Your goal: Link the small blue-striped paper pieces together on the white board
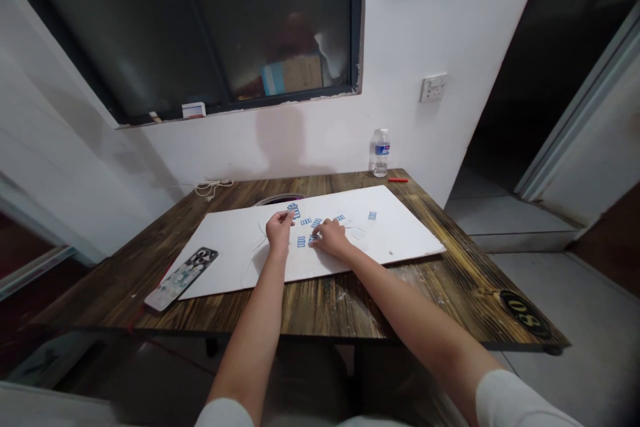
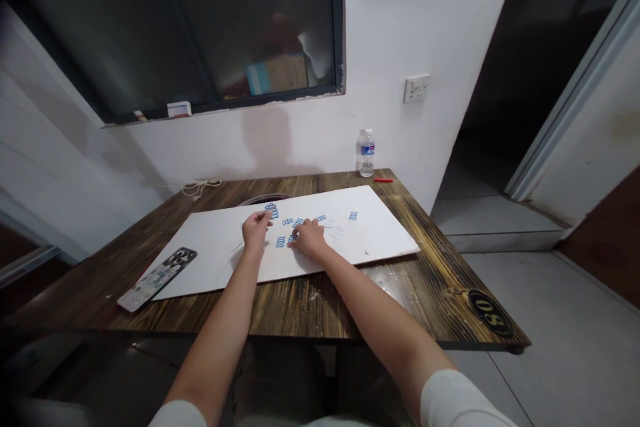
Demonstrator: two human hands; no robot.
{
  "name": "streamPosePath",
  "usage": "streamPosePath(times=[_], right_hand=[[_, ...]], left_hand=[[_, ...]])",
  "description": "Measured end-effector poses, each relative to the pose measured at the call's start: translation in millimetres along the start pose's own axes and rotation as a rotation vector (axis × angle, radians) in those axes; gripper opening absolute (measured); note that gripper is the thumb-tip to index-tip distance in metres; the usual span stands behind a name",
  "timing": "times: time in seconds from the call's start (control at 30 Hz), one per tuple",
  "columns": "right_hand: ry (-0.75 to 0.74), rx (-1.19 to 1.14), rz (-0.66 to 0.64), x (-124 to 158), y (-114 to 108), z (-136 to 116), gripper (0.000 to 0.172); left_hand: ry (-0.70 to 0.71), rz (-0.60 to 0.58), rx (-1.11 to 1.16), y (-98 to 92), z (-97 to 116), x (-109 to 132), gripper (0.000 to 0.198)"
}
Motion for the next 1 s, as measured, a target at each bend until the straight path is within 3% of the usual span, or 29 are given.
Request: streamPosePath(times=[0.2,0.3,0.37,0.5,0.7,1.0], right_hand=[[-0.005,-0.06,0.036,-0.8,1.8,-0.9,0.031],[-0.032,-0.137,0.053,-1.4,1.0,-0.2,0.015],[-0.06,-0.232,0.085,-3.8,-0.7,1.1,0.006],[-0.053,-0.494,0.155,-13.0,-4.2,7.2,0.003],[0.01,-0.785,0.3,-20.7,-13.9,17.0,0.015],[-0.013,-0.799,0.42,-19.6,-26.5,18.3,0.026]], left_hand=[[-0.011,-0.008,0.003,-0.6,0.7,0.7,0.032],[-0.023,-0.021,-0.003,0.4,0.3,0.3,0.032],[-0.028,-0.029,-0.008,1.2,-0.1,0.1,0.032],[-0.037,-0.067,-0.032,2.6,-2.6,-0.2,0.031],[0.051,-0.134,-0.086,4.3,-7.3,-1.2,0.026],[0.066,-0.337,-0.059,12.2,3.8,10.2,0.028]])
Point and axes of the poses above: each hand's wrist, its own x-axis away from the middle knuckle, its own y-axis out of the palm, z = x × y, the point moved 2 cm from there along -x, towards the middle knuckle, and after that the axes turned 6 degrees about z, right-handed, at the moved point
